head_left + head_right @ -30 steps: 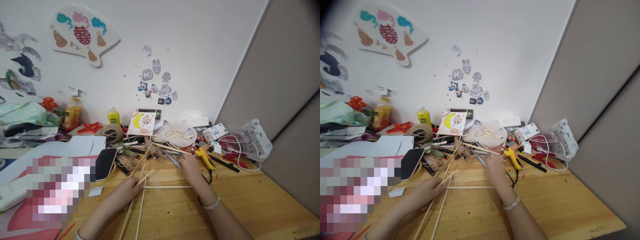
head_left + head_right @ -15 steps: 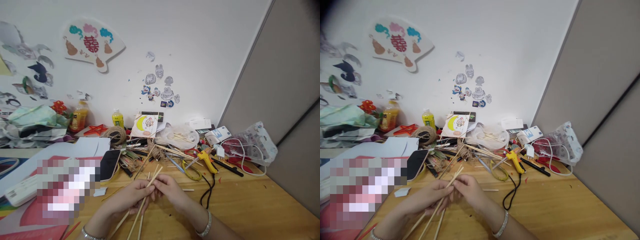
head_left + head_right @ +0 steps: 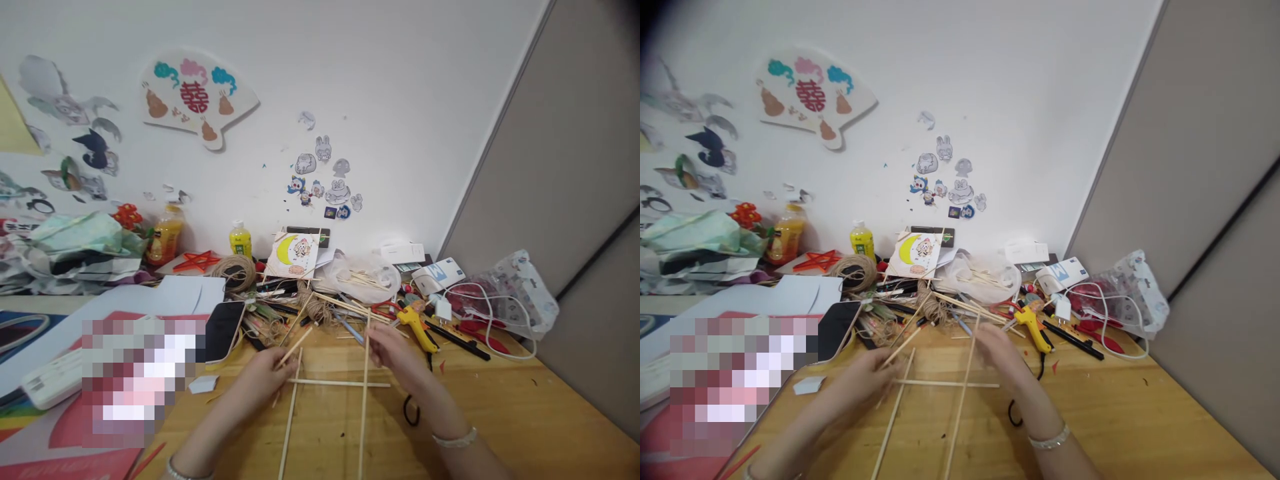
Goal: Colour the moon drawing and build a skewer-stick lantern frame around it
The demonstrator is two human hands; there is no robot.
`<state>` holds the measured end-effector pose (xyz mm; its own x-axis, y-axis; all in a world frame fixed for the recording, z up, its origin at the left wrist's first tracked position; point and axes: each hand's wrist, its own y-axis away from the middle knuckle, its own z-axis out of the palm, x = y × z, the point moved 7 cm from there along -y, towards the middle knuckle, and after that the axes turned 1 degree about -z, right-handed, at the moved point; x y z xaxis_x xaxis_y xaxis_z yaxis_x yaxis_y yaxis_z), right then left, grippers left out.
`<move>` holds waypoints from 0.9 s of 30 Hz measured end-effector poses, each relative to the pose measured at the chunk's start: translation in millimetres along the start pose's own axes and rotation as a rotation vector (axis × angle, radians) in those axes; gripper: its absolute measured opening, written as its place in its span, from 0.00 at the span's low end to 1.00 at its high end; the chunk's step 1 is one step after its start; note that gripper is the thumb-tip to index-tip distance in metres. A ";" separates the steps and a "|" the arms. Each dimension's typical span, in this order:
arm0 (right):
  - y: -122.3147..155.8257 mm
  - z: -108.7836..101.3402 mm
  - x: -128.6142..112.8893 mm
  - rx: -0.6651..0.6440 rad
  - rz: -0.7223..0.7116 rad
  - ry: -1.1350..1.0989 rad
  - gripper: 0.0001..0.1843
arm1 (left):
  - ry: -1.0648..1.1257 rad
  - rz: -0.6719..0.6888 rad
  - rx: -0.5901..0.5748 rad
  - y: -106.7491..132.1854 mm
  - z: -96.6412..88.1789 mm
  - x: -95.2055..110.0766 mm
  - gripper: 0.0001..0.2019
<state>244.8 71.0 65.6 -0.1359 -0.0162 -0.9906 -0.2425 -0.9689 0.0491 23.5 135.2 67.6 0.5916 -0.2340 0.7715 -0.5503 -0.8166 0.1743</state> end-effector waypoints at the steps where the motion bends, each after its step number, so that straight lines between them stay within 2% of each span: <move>1: 4.2 -8.4 6.7 0.008 0.054 0.072 0.17 | -0.096 0.001 0.027 -0.7 -1.4 -1.7 0.13; 4: 19.9 -15.7 29.3 -0.019 0.124 0.228 0.12 | -0.292 0.006 -0.010 -1.5 6.1 -4.9 0.08; 6: 27.2 -7.3 41.0 -0.069 0.108 0.279 0.09 | -0.350 0.018 -0.027 -2.7 11.5 -6.4 0.07; 9: 27.8 8.2 50.9 -0.111 0.099 0.320 0.06 | -0.406 0.005 0.013 -6.7 11.5 -10.5 0.07; 14: 9.3 20.3 47.8 -0.129 0.027 0.409 0.07 | -0.483 -0.045 0.073 -12.2 3.0 -16.6 0.06; 19: -3.5 17.1 48.2 -0.110 -0.006 0.419 0.08 | -0.480 -0.042 0.099 -12.6 2.2 -15.7 0.07; 27: -1.5 9.8 46.9 -0.059 -0.014 0.427 0.10 | -0.462 -0.052 0.130 -16.0 5.1 -16.0 0.08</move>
<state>229.4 74.1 20.4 0.2799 -0.0921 -0.9556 -0.1843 -0.9820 0.0406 25.9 149.3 49.3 0.8326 -0.3765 0.4063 -0.4517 -0.8860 0.1047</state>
